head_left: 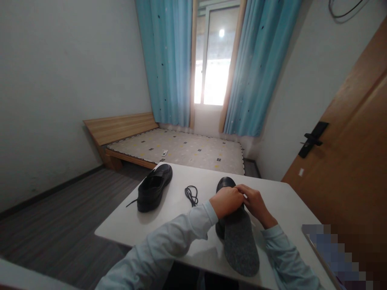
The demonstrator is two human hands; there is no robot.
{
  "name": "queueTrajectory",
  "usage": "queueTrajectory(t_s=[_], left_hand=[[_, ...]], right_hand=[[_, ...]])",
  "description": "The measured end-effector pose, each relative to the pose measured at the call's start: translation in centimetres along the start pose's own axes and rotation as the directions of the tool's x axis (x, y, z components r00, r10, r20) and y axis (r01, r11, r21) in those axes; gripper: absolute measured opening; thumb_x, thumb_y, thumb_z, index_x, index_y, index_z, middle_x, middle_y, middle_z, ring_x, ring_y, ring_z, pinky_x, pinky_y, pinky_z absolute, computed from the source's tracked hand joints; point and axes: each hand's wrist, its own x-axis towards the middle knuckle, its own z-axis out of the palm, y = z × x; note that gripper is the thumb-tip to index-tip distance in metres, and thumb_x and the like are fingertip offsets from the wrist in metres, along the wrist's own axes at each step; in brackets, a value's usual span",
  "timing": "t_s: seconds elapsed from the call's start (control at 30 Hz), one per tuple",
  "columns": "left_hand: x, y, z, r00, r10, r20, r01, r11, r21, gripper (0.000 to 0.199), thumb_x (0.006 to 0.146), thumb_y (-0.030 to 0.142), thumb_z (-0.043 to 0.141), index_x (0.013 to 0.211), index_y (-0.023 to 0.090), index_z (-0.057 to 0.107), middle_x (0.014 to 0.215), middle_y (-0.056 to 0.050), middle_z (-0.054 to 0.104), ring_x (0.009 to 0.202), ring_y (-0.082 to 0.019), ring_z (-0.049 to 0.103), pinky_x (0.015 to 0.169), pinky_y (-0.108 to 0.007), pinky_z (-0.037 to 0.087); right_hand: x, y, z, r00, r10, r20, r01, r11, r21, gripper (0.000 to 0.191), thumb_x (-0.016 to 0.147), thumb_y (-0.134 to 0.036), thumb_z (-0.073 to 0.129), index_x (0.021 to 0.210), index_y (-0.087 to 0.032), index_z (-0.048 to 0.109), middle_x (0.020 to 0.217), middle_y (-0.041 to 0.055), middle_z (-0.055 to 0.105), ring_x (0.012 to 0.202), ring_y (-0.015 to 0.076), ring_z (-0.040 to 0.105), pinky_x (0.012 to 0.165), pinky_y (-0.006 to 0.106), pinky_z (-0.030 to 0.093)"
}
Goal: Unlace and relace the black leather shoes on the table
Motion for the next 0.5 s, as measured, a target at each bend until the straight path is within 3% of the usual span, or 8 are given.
queueTrajectory(t_s=[0.1,0.2,0.33,0.5], left_hand=[[0.4,0.7,-1.1,0.996,0.031,0.078,-0.028,0.999,-0.042,0.017,0.080,0.015,0.054,0.077,0.007,0.068,0.080,-0.016,0.070,0.075,-0.022,0.066,0.056,-0.029,0.047],[0.8,1.2,-1.1,0.985,0.104,0.134,-0.095,0.993,-0.073,0.019,0.080,0.014,0.053,0.072,0.008,0.069,0.079,-0.015,0.070,0.074,-0.022,0.066,0.058,-0.030,0.047],[1.4,1.5,0.7,0.982,0.105,0.159,-0.085,0.988,-0.130,0.022,0.082,0.015,0.051,0.071,0.008,0.069,0.074,-0.015,0.070,0.072,-0.023,0.065,0.057,-0.031,0.047],[2.4,1.1,3.7,0.992,0.057,0.116,-0.038,0.986,-0.163,0.022,0.080,0.013,0.053,0.067,0.007,0.069,0.066,-0.015,0.068,0.068,-0.023,0.065,0.058,-0.032,0.047]], right_hand=[[0.0,0.1,0.0,1.000,0.009,-0.002,-0.009,1.000,0.014,0.025,0.083,-0.016,0.041,0.094,-0.019,0.063,0.091,0.0063,0.069,0.079,0.0197,0.064,0.069,0.029,0.048],[0.0,0.1,0.1,1.000,0.014,-0.006,-0.014,1.000,0.026,0.024,0.084,-0.019,0.041,0.093,-0.020,0.064,0.089,0.0058,0.070,0.078,0.0193,0.064,0.068,0.028,0.048],[0.0,0.3,0.4,1.000,0.025,-0.018,-0.024,0.999,0.042,0.022,0.087,-0.025,0.042,0.090,-0.021,0.064,0.089,0.0055,0.070,0.078,0.0192,0.065,0.067,0.028,0.048],[0.0,0.5,0.7,0.999,0.035,-0.034,-0.032,0.997,0.072,0.022,0.088,-0.025,0.043,0.090,-0.021,0.064,0.089,0.0052,0.071,0.079,0.0194,0.066,0.069,0.029,0.050]])
